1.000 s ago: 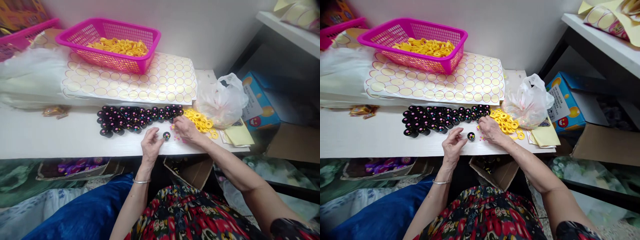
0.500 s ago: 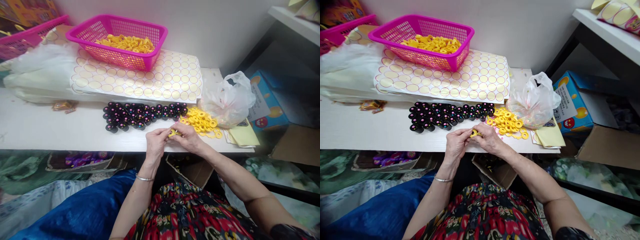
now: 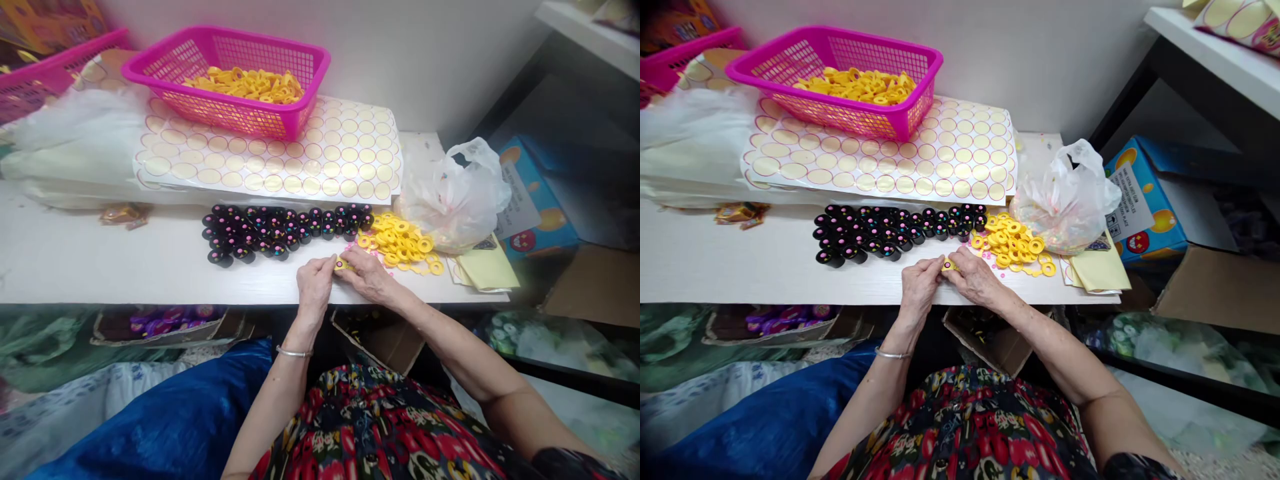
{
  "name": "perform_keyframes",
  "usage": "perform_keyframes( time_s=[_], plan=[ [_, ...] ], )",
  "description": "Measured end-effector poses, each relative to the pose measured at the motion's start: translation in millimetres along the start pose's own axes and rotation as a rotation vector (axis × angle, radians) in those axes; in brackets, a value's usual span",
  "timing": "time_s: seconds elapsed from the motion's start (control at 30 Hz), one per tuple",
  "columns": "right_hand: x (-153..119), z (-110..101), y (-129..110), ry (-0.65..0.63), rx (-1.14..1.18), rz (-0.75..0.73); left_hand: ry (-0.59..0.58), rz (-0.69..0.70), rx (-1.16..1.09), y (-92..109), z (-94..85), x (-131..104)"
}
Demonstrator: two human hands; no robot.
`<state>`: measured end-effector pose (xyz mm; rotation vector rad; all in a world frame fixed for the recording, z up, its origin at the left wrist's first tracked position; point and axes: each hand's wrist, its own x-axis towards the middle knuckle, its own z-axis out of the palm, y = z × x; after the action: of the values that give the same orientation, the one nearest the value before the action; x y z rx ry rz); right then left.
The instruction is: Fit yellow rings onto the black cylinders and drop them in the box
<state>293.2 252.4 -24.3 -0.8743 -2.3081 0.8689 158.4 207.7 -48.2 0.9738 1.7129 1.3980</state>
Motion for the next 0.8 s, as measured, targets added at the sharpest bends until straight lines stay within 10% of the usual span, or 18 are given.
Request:
perform_keyframes(
  time_s=[0.57,0.8],
  plan=[
    [-3,44,-7,0.448,0.986,0.680,0.089,0.213,0.081,0,12.1,-14],
    [7,39,-14,0.450,1.106,0.781,0.010,0.023,-0.112,-5,12.0,-3]
  ],
)
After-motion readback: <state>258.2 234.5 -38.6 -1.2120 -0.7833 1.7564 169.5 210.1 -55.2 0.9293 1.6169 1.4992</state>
